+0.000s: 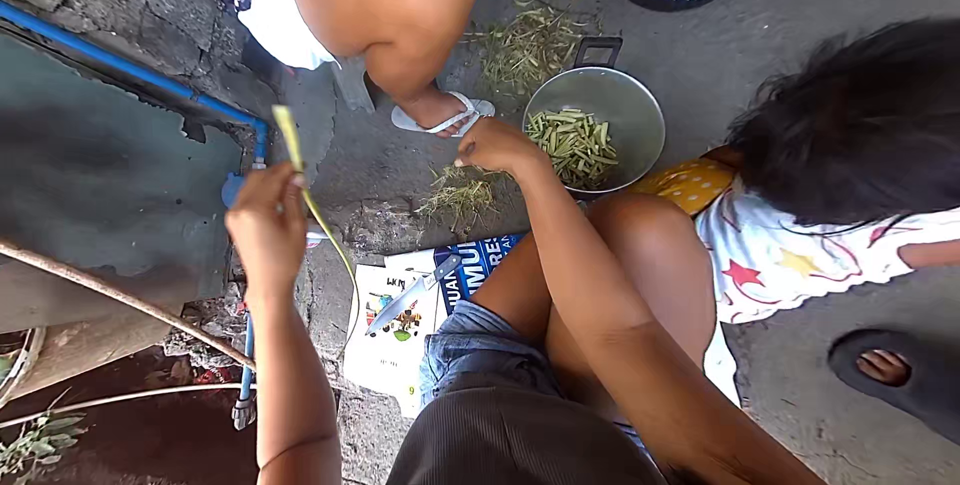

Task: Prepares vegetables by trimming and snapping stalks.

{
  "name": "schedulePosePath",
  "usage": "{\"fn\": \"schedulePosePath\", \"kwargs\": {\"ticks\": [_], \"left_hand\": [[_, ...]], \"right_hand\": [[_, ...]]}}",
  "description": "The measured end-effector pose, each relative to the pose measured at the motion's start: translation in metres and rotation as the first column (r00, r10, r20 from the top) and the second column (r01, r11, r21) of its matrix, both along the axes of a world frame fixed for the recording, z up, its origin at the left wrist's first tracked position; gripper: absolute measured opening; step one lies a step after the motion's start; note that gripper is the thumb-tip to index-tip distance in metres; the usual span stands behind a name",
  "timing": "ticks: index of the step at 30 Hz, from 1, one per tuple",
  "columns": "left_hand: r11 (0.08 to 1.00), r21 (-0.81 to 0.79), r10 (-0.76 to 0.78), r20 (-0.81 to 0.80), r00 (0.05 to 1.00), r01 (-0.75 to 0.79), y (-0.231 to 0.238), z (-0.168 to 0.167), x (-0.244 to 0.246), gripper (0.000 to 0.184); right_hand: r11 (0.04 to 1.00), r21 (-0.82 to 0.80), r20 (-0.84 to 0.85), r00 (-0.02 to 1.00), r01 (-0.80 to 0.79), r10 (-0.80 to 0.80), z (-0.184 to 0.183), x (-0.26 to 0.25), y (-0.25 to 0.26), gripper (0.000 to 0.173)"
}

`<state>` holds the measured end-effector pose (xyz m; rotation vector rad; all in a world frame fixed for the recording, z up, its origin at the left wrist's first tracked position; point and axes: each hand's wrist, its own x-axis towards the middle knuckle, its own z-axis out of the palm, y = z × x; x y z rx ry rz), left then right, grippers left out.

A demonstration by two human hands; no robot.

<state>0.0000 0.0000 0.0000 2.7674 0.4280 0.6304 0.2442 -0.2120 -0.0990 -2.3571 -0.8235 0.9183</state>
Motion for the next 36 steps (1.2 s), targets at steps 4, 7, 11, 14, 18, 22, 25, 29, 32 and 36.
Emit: {"fn": "schedulePosePath", "kwargs": {"ticks": [4, 7, 11, 14, 18, 22, 25, 29, 32, 36], "left_hand": [[0.996, -0.021, -0.083, -0.119, 0.989, 0.081, -0.018, -0.038, 0.017, 0.025], [0.994, -0.049, -0.107, -0.223, 0.969, 0.098, -0.027, -0.057, 0.024, 0.024], [0.992, -0.042, -0.124, -0.267, 0.956, 0.117, -0.039, -0.071, 0.032, 0.023], [0.993, -0.013, -0.117, -0.26, 0.959, 0.117, -0.047, -0.071, 0.038, 0.022], [0.989, 0.077, -0.104, -0.242, 0.965, 0.126, -0.053, -0.071, 0.042, 0.021], [0.978, 0.151, -0.109, -0.217, 0.97, 0.143, -0.056, -0.07, 0.044, 0.018], [0.979, 0.139, -0.113, -0.243, 0.963, 0.15, -0.057, -0.068, 0.045, 0.017], [0.983, 0.096, -0.125, -0.268, 0.955, 0.156, -0.06, -0.07, 0.047, 0.017], [0.984, 0.049, -0.155, -0.204, 0.967, 0.169, -0.065, -0.077, 0.049, 0.018], [0.976, 0.045, -0.213, -0.05, 0.976, 0.215, -0.076, -0.088, 0.053, 0.013]], "right_hand": [[0.997, 0.077, 0.085, 0.996, -0.01, 0.003, 0.027, 0.004, -0.007, 0.024], [0.937, 0.345, 0.099, 0.99, 0.058, -0.097, 0.049, 0.001, -0.01, 0.021], [0.838, 0.518, 0.179, 0.98, -0.168, 0.086, 0.065, -0.021, -0.009, 0.02], [0.801, 0.536, 0.31, 0.944, -0.268, 0.109, 0.06, -0.041, -0.008, 0.02], [0.842, 0.393, 0.548, 0.829, -0.37, 0.109, 0.041, -0.064, -0.003, 0.016], [0.879, 0.285, 0.675, 0.731, -0.383, 0.099, 0.033, -0.078, -0.002, 0.007], [0.895, 0.25, 0.657, 0.744, -0.369, 0.123, 0.026, -0.077, 0.003, 0.009], [0.907, 0.2, 0.6, 0.778, -0.37, 0.186, 0.021, -0.074, 0.003, 0.01], [0.912, 0.169, 0.569, 0.792, -0.374, 0.22, 0.022, -0.073, 0.003, 0.008], [0.91, 0.165, 0.54, 0.807, -0.38, 0.239, 0.027, -0.075, 0.001, 0.004]]}}
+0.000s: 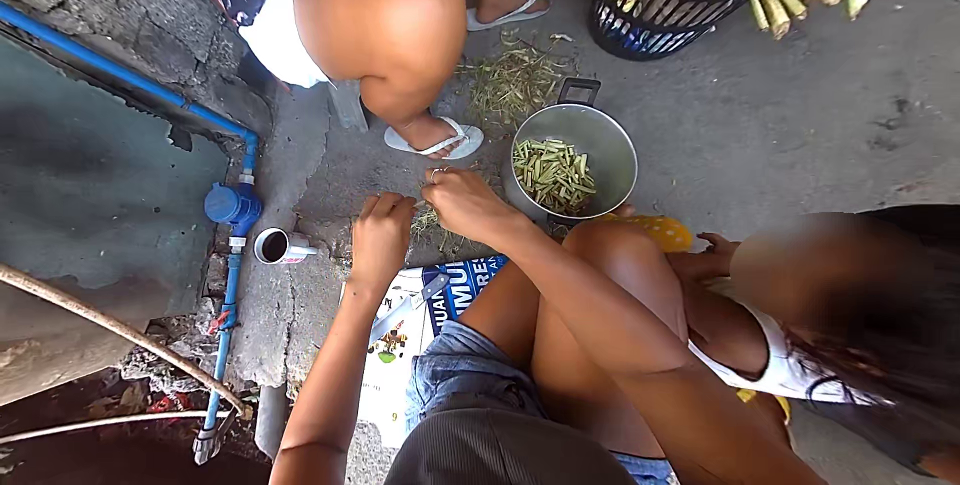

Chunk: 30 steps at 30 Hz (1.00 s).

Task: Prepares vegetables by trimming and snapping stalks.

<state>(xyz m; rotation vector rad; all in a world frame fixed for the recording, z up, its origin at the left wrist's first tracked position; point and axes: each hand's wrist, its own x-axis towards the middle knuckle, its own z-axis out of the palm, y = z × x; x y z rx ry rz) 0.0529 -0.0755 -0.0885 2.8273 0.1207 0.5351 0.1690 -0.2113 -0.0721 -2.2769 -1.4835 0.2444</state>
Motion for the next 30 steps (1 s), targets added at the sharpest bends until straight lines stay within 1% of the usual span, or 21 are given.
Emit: {"fn": "schedulePosePath", "kwargs": {"ticks": [2, 3, 5, 7, 8, 10, 13, 16, 20, 25, 26, 30], "left_hand": [[1.0, -0.005, -0.009, 0.039, 0.999, 0.01, -0.001, -0.004, 0.001, 0.013], [1.0, -0.013, -0.011, 0.053, 0.999, 0.012, -0.001, -0.005, 0.0, 0.013], [0.999, -0.05, -0.013, 0.087, 0.996, 0.018, 0.0, -0.005, -0.001, 0.014], [0.993, -0.116, 0.008, 0.111, 0.994, 0.005, 0.001, -0.002, -0.003, 0.015], [0.988, -0.154, 0.026, 0.128, 0.991, -0.006, 0.001, 0.0, -0.003, 0.015], [0.973, -0.228, 0.069, 0.162, 0.984, -0.031, 0.002, 0.003, -0.003, 0.015], [0.944, -0.324, 0.127, 0.201, 0.971, -0.056, 0.002, 0.006, 0.0, 0.015], [0.926, -0.368, 0.172, 0.216, 0.961, -0.083, 0.0, 0.011, 0.004, 0.015], [0.912, -0.398, 0.198, 0.218, 0.956, -0.098, -0.005, 0.018, 0.01, 0.015], [0.9, -0.423, 0.204, 0.189, 0.961, -0.108, -0.01, 0.027, 0.014, 0.016], [0.9, -0.422, 0.198, 0.181, 0.963, -0.106, -0.011, 0.027, 0.014, 0.016], [0.912, -0.401, 0.164, 0.176, 0.971, -0.082, -0.013, 0.023, 0.01, 0.015]], "right_hand": [[0.999, -0.032, -0.07, 0.997, -0.028, 0.025, 0.0, 0.006, 0.0, 0.008], [0.999, -0.008, -0.111, 0.993, -0.044, 0.043, -0.002, 0.01, -0.002, 0.009], [0.994, 0.082, -0.226, 0.97, -0.066, 0.084, -0.001, 0.02, -0.005, 0.015], [0.971, 0.236, -0.328, 0.937, -0.037, 0.115, -0.004, 0.027, -0.007, 0.017], [0.948, 0.317, -0.368, 0.922, 0.001, 0.122, -0.007, 0.028, -0.007, 0.015], [0.911, 0.402, -0.479, 0.869, 0.094, 0.121, -0.009, 0.028, -0.005, 0.012], [0.855, 0.453, -0.65, 0.75, 0.254, 0.121, -0.011, 0.025, -0.001, 0.01], [0.756, 0.501, -0.77, 0.616, 0.422, 0.166, -0.016, 0.016, 0.006, 0.008], [0.66, 0.434, -0.888, 0.415, 0.613, 0.198, -0.014, 0.0, 0.012, 0.008], [0.568, 0.261, -0.948, 0.097, 0.78, 0.303, -0.004, -0.004, 0.016, 0.011], [0.553, 0.239, -0.947, 0.065, 0.798, 0.315, -0.003, -0.002, 0.015, 0.011], [0.453, 0.23, -0.91, 0.025, 0.861, 0.415, -0.002, 0.013, 0.013, 0.012]]}}
